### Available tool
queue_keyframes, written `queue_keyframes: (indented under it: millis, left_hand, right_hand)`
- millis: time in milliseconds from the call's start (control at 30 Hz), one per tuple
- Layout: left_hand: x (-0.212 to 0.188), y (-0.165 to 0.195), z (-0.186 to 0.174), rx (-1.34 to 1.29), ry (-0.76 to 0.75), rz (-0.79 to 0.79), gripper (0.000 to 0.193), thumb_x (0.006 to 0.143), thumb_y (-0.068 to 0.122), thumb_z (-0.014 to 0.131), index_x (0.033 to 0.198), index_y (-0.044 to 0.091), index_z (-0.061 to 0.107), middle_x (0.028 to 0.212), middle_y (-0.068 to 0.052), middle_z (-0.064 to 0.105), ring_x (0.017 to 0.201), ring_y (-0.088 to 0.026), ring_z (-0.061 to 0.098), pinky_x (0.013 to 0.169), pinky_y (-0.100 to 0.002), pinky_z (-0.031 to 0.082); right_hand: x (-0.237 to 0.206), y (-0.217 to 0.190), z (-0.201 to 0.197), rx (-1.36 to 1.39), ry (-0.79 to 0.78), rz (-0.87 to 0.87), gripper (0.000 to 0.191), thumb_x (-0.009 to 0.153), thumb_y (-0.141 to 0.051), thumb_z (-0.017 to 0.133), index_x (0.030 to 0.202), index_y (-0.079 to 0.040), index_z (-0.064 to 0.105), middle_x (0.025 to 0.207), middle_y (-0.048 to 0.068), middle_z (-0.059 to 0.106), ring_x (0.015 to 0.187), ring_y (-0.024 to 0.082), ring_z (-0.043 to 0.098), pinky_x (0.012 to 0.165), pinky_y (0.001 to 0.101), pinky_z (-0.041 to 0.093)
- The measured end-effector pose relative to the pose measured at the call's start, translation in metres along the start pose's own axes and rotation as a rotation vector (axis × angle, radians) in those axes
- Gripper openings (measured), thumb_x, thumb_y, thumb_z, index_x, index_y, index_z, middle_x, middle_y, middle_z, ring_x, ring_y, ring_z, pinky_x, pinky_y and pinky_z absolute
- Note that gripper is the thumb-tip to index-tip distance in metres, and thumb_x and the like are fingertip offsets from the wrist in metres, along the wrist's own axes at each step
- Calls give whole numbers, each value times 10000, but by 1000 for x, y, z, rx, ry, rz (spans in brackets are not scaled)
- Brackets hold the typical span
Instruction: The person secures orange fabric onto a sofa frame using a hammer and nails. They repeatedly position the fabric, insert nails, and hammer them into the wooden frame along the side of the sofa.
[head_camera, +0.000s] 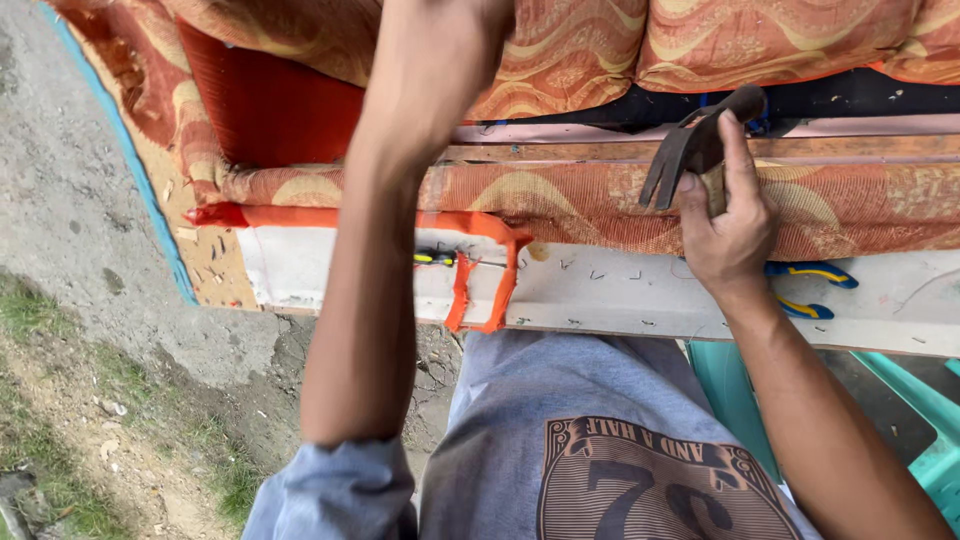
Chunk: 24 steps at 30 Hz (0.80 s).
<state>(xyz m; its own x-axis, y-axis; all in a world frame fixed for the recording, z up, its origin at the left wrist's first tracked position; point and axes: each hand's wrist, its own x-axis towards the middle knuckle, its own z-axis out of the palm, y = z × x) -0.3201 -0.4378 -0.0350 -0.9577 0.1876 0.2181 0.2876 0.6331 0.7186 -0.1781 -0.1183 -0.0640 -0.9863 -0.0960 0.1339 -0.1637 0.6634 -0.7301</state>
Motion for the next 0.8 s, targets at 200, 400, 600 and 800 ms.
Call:
queue_keyframes:
  millis: [200, 400, 600, 800]
  left_hand:
    - [-107, 87, -29, 107, -203, -405, 494, 909, 537, 737, 807, 74, 595, 566, -132, 613, 529, -335, 648, 502, -475, 464]
    - [-183, 86, 36, 182, -34, -462, 592, 762, 581, 782, 864, 54, 532, 690, -190, 664, 563, -403, 660, 452, -503, 486]
    - [-225, 41, 29, -313, -11, -669, 118, 984, 154, 587, 1074, 80, 597, 648, -75, 695, 559, -244, 727, 527, -403, 550]
    - [-265, -8, -13, -401, 30, -777, 67, 986, 27, 636, 987, 30, 569, 747, -47, 559, 684, -122, 523, 614, -324, 482]
  right_hand:
    - [1, -1, 0, -7, 2, 15, 557, 1137, -234, 639, 1598, 1, 434, 1467, 242, 628, 1331, 342, 671, 1107, 398, 531]
    - [1, -7, -1, -30, 8, -28, 548, 1140, -217, 664, 1591, -8, 436, 1490, 251, 621, 1353, 367, 658, 1101, 413, 529]
    - [-2, -6, -1, -67, -8, -14, 569, 1120, -204, 666, 1614, -19, 454, 1470, 242, 635, 1315, 374, 669, 1091, 419, 530]
    - [0, -14, -3, -82, -45, -70, 531, 1118, -151, 660, 1579, 6, 450, 1448, 262, 627, 1355, 371, 654, 1139, 418, 515]
